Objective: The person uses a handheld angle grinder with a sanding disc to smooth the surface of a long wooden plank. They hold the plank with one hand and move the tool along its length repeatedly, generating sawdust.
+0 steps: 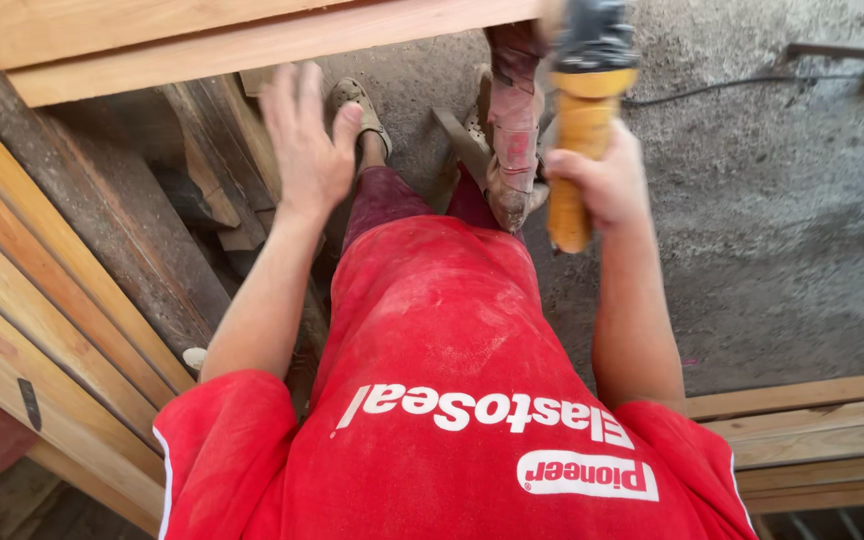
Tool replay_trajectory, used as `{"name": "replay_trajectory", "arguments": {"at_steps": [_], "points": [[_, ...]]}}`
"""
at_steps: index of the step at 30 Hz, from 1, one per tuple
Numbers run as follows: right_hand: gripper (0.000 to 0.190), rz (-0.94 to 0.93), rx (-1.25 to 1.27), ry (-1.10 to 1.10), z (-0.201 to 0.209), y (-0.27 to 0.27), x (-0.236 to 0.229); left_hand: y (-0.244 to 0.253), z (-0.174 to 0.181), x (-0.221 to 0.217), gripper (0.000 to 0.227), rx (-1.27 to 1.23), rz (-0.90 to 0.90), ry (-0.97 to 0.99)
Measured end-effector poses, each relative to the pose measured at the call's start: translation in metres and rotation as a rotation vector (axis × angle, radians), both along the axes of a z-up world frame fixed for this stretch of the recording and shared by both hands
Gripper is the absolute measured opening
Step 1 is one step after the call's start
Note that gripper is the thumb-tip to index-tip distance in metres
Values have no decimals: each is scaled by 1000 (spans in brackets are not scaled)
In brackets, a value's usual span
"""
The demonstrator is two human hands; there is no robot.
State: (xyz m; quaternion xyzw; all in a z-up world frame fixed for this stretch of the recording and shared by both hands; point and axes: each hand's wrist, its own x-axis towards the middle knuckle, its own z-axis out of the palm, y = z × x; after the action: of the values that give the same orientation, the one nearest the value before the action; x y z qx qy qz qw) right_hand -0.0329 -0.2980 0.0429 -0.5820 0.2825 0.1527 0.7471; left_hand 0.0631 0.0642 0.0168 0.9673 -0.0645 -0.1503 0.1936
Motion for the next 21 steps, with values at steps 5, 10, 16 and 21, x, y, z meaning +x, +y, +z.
{"name": "replay_trajectory", "arguments": {"at_steps": [5,10,16,21], "points": [[37,-190,102,5,-1,-26,-14,39,-9,29,85,347,53,46],[39,16,66,37,-3,24,-7,56,-12,28,90,400,143,202],[40,383,-22,56,-6,120,30,56,14,-27,69,-181,323,441],[43,679,-96,13,6,195,70,45,22,-79,73,-1083,528,697]]}}
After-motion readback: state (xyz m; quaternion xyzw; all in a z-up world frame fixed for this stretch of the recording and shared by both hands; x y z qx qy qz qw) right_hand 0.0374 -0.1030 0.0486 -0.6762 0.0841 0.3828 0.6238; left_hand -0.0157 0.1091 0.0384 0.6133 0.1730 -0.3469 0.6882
